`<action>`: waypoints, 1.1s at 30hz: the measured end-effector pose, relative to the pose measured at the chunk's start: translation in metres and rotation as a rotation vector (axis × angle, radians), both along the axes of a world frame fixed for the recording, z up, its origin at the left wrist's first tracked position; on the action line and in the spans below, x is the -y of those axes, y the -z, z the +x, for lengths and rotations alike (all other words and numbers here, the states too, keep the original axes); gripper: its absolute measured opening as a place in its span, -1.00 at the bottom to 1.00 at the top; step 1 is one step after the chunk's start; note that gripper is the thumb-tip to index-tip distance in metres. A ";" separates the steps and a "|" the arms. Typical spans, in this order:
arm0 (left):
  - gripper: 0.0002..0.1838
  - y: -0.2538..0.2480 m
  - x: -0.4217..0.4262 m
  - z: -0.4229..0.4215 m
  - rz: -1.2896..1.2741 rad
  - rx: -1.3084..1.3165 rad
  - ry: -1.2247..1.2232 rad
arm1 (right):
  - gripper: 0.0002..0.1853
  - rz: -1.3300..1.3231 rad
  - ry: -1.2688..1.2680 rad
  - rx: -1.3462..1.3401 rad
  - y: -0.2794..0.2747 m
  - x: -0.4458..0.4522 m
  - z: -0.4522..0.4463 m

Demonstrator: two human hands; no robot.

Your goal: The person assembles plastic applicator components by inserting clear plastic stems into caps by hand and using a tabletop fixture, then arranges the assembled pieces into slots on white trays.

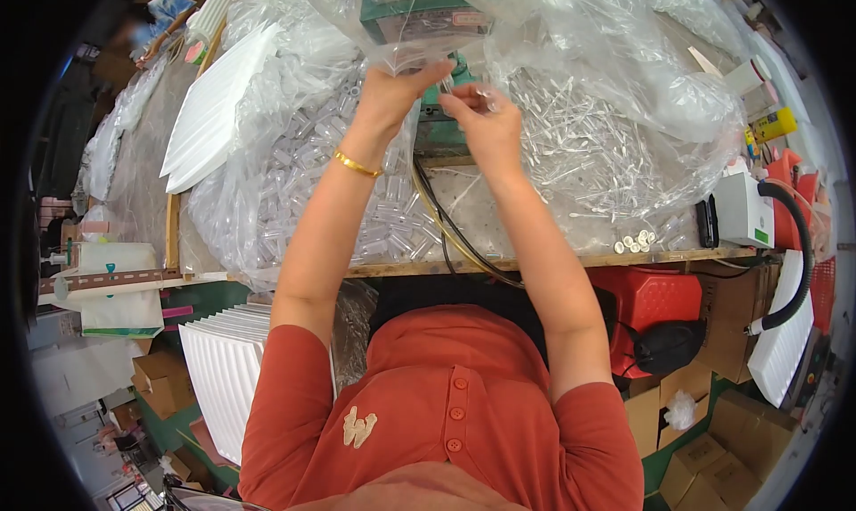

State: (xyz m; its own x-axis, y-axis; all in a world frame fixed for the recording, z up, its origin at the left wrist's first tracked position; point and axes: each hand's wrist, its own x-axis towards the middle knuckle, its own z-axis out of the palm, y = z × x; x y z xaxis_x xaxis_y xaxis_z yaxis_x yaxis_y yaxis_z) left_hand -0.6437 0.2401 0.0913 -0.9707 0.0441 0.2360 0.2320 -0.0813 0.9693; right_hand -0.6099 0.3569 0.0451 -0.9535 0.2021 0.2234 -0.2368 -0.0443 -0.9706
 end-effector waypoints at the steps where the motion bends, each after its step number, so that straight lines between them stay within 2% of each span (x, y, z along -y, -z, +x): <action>1: -0.81 0.009 -0.003 -0.012 -0.002 -0.076 -0.022 | -0.85 -0.097 0.001 0.023 0.002 0.008 -0.008; 2: -0.81 0.017 0.000 -0.024 -0.003 -0.077 -0.018 | -0.82 -0.195 0.002 0.048 0.005 0.012 -0.017; 4: -0.80 0.020 0.007 -0.037 -0.017 0.061 0.033 | -0.79 -0.156 0.028 0.034 0.012 0.016 -0.028; 8: -0.76 0.028 0.012 -0.039 -0.091 0.077 0.059 | -0.76 -0.040 0.098 0.041 0.018 0.012 -0.028; 10: -0.74 0.036 0.011 -0.035 -0.182 -0.197 -0.012 | -0.75 0.017 0.111 0.026 0.027 0.003 -0.024; 11: -0.74 0.039 0.010 -0.036 -0.183 -0.192 -0.020 | -0.74 -0.021 0.128 0.075 0.034 -0.003 -0.024; 13: -0.74 0.039 0.007 -0.034 -0.106 -0.170 -0.035 | -0.73 -0.060 0.127 0.139 0.042 -0.012 -0.019; 15: -0.72 0.032 0.005 -0.028 -0.025 -0.146 -0.007 | -0.69 -0.265 0.027 0.254 0.040 -0.020 -0.011; 16: -0.71 0.030 0.003 -0.024 0.059 -0.127 0.039 | -0.69 -0.265 0.015 0.261 0.039 -0.021 -0.008; 18: -0.72 0.026 -0.003 -0.019 0.063 -0.144 -0.007 | -0.70 -0.282 -0.110 0.223 0.034 -0.021 0.000; 20: -0.76 0.014 -0.007 -0.011 0.089 -0.136 -0.116 | -0.69 -0.180 -0.120 0.260 0.026 -0.015 0.007; 22: -0.77 0.023 0.008 -0.019 0.003 -0.211 -0.144 | -0.70 -0.027 -0.168 0.256 0.031 -0.018 0.010; 24: -0.75 0.016 0.041 -0.016 -0.554 -0.253 -0.343 | -0.70 0.064 -0.165 0.279 0.045 -0.034 0.011; 26: -0.60 0.021 0.080 -0.015 -1.218 0.012 -0.323 | -0.70 0.141 -0.146 0.305 0.050 -0.038 0.016; 28: -0.64 0.047 0.106 -0.007 -1.440 0.123 -0.204 | -0.71 0.209 -0.257 0.309 0.040 -0.042 0.022; 31: -0.68 0.086 0.107 0.005 -1.530 0.231 -0.208 | -0.76 0.106 -0.363 0.381 0.036 -0.020 0.032; 33: -0.74 0.090 0.105 0.003 -1.441 0.168 -0.174 | -0.79 0.121 -0.370 0.382 0.036 -0.005 0.036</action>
State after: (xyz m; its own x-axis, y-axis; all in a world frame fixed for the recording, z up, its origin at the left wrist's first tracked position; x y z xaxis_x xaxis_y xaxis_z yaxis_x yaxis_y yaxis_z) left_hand -0.6411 0.1354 0.0010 -0.9995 0.0211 -0.0242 0.0158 0.9794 0.2012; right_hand -0.5734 0.3615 0.0088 -0.9740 -0.1678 -0.1525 0.1444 0.0595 -0.9877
